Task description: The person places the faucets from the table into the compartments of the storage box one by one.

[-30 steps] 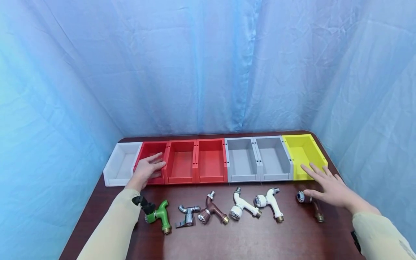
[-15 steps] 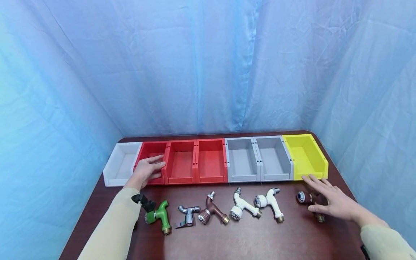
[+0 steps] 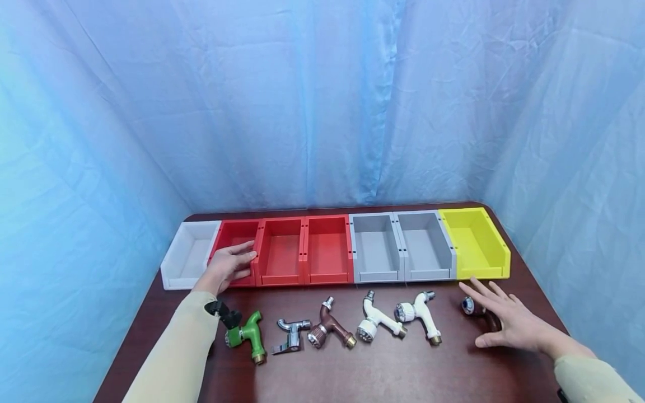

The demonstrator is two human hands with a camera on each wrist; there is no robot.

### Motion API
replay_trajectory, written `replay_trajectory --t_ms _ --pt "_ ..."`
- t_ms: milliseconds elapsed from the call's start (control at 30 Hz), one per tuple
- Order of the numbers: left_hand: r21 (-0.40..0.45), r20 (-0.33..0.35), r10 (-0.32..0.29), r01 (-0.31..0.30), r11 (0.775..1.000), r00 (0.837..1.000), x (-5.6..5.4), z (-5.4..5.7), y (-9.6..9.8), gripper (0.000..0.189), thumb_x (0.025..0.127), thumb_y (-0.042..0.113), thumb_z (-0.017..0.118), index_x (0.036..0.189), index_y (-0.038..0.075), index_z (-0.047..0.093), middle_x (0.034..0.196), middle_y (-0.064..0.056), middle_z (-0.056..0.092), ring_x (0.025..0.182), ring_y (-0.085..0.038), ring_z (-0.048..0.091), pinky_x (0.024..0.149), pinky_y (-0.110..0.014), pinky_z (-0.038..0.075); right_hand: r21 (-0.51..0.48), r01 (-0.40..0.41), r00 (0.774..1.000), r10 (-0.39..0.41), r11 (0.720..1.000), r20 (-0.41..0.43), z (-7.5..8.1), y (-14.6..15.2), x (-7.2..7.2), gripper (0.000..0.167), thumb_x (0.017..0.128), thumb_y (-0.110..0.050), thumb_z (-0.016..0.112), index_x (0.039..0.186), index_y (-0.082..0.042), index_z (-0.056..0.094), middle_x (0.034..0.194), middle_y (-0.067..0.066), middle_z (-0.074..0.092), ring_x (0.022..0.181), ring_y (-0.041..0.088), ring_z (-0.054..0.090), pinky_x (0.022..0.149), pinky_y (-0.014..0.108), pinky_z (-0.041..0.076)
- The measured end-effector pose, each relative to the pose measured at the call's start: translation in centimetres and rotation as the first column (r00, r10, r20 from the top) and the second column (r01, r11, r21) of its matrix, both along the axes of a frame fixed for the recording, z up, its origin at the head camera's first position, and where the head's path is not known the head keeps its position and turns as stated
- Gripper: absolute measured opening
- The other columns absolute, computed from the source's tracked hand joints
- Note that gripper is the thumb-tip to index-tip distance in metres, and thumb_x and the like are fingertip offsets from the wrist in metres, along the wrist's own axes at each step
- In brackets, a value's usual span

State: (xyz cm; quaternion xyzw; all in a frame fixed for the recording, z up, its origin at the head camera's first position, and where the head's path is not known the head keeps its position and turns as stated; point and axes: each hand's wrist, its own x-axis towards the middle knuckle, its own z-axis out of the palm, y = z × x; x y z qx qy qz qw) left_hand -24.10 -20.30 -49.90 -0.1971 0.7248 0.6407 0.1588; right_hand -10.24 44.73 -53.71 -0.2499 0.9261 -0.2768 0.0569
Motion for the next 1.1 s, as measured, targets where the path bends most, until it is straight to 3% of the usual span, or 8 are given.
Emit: replay_trajectory --t_ms 167,367,567,667,800,900,967,1100 --pt "0.005 0.003 -0.002 0.001 1.0 1.0 0.0 -0.2 -0.2 0.06 0.094 0.027 0.076 0.15 0.027 0.054 0.151 -0.011 0.051 0.131 -0.035 0.057 0.095 -0.041 0.057 0.018 -0.013 1.0 0.013 1.0 0.021 -0.7 0.0 0.2 0.105 0.076 -0.038 0.089 0.162 -0.016 0.031 0.171 0.009 0.013 0.154 0.042 -0.003 0.107 0.085 -0.005" --pt "0.011 -0.004 -0.005 0.005 1.0 1.0 0.1 -0.3 -0.3 0.06 0.094 0.027 0.076 0.15 0.027 0.054 0.152 -0.011 0.05 0.131 -0.035 0.056 0.096 -0.041 0.056 0.056 -0.023 1.0 0.023 0.998 0.004 -1.3 0.3 0.3 0.104 0.076 -0.047 0.087 0.161 -0.017 0.034 0.17 0.012 0.017 0.151 0.004 -0.014 0.113 0.077 -0.011" --pt "0.01 -0.006 -0.009 0.009 1.0 1.0 0.3 -0.2 -0.1 0.06 0.095 0.027 0.075 0.15 0.027 0.054 0.152 -0.011 0.049 0.131 -0.035 0.056 0.096 -0.041 0.056 0.075 -0.021 0.998 0.017 0.997 0.056 -1.1 0.8 0.2 0.108 0.073 -0.05 0.086 0.161 -0.02 0.032 0.171 0.009 0.013 0.145 -0.01 -0.018 0.112 0.075 -0.017" --pt "0.007 -0.009 -0.014 0.014 1.0 1.0 0.4 -0.2 -0.1 0.059 0.095 0.027 0.075 0.15 0.027 0.054 0.152 -0.011 0.049 0.131 -0.035 0.056 0.096 -0.041 0.056 0.104 -0.047 0.998 0.043 0.993 0.035 -1.0 0.9 0.1 0.109 0.071 -0.04 0.09 0.161 -0.018 0.033 0.171 0.009 0.015 0.144 -0.014 -0.018 0.121 0.041 -0.022" --pt "-0.003 -0.015 -0.016 0.016 1.0 1.0 0.4 -0.1 -0.1 0.061 0.094 0.028 0.075 0.151 0.027 0.053 0.152 -0.012 0.048 0.131 -0.036 0.056 0.095 -0.041 0.057 0.149 -0.076 0.996 0.081 0.986 -0.031 -1.0 1.1 -0.2 0.113 0.065 -0.033 0.092 0.16 -0.016 0.035 0.17 0.007 0.018 0.143 -0.016 -0.017 0.102 0.002 -0.008" --pt "-0.005 -0.019 -0.017 0.017 1.0 1.0 0.4 0.0 0.0 0.061 0.094 0.028 0.076 0.151 0.027 0.053 0.153 -0.012 0.047 0.131 -0.036 0.055 0.096 -0.042 0.057 0.125 -0.077 0.997 0.078 0.989 -0.002 -1.0 1.2 -0.3 0.117 0.061 -0.031 0.093 0.161 -0.015 0.033 0.171 0.007 0.015 0.142 -0.017 -0.016 0.113 0.014 -0.01" --pt "-0.004 -0.02 -0.018 0.018 1.0 1.0 0.4 0.0 0.0 0.061 0.094 0.028 0.076 0.151 0.027 0.053 0.153 -0.013 0.047 0.131 -0.037 0.055 0.096 -0.042 0.056 0.107 -0.076 0.997 0.074 0.991 0.027 -1.0 1.2 -0.3 0.122 0.057 -0.025 0.095 0.161 -0.015 0.032 0.171 0.008 0.014 0.141 -0.017 -0.016 0.122 0.047 -0.006" --pt "0.0 -0.021 -0.02 0.02 1.0 1.0 0.5 0.0 -0.1 0.061 0.094 0.028 0.075 0.151 0.027 0.053 0.152 -0.013 0.047 0.131 -0.037 0.054 0.096 -0.042 0.056 0.136 -0.086 0.996 0.087 0.987 -0.001 -1.2 1.3 -0.5 0.126 0.05 -0.014 0.094 0.16 -0.015 0.034 0.167 0.011 0.025 0.14 -0.018 -0.014 0.121 0.027 0.001"
